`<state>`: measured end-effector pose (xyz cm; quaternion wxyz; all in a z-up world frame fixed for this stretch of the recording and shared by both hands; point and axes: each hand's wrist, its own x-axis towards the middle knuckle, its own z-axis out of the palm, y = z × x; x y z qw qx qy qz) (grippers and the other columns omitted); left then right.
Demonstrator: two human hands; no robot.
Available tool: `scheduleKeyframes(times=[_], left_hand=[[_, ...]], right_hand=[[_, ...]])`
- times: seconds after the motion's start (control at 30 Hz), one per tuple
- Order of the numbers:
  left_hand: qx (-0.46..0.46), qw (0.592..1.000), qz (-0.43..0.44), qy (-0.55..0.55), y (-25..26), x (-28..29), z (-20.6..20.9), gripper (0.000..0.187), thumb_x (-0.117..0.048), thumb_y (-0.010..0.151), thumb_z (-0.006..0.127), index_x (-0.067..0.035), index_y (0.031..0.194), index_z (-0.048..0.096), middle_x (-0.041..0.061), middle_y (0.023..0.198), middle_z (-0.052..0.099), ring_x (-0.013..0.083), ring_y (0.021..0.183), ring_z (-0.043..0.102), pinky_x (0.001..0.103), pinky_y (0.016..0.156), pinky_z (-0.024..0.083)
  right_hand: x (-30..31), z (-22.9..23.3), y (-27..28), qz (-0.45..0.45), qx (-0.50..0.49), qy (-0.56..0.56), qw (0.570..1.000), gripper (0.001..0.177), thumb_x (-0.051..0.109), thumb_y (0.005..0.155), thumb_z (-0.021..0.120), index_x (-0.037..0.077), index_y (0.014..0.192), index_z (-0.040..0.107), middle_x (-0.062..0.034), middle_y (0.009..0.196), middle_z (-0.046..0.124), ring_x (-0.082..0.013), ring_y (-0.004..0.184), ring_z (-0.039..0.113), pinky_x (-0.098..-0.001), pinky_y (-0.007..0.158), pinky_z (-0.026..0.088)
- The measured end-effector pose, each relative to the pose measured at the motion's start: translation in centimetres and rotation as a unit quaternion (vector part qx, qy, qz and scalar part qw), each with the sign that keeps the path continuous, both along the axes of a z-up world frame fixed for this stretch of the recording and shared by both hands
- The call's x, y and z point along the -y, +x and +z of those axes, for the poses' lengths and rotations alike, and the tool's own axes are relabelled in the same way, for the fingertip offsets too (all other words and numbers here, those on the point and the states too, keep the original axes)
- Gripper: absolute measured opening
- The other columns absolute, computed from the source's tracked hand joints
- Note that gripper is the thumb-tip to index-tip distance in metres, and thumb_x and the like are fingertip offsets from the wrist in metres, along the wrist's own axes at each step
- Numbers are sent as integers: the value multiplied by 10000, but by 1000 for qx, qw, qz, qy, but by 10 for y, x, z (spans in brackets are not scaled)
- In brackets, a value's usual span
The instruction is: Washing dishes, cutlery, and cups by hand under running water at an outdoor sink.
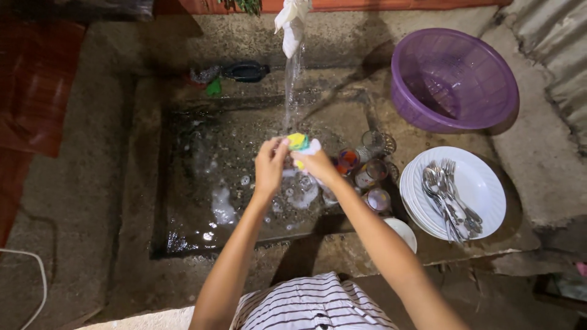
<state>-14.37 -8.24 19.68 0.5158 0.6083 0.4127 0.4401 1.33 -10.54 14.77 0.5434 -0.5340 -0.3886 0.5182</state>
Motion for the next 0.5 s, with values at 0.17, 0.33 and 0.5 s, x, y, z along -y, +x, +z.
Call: scheduleKeyframes(times=[0.17, 0.33, 0.5], left_hand=[[85, 995, 30, -46, 3, -21, -31, 303, -233, 1025, 673, 36, 887, 678, 38, 813, 575, 85, 661, 548, 286, 581, 479], [37, 999, 28, -24, 2, -18, -21, 262, -215, 977, 699, 35, 899, 702, 41, 773, 640, 83, 642, 595, 276, 576, 493], [-55, 989, 107, 91, -5, -31, -17, 271, -210, 984, 685, 46, 900, 715, 45, 729, 646, 112, 625, 612, 294, 580, 501]], right_hand=[[21, 28, -22, -19, -3, -41, 999, 133, 162, 923, 721, 36, 946, 683, -5, 660, 619, -69, 469, 513, -229, 387, 338], [28, 27, -24, -46, -1, -46, 998, 115, 155, 929, 719, 47, 940, 682, 3, 653, 615, -58, 469, 516, -220, 384, 330], [41, 30, -27, -10, 10, -85, 996, 181, 182, 935, 755, 29, 931, 657, -11, 669, 610, -61, 439, 467, -232, 364, 305]])
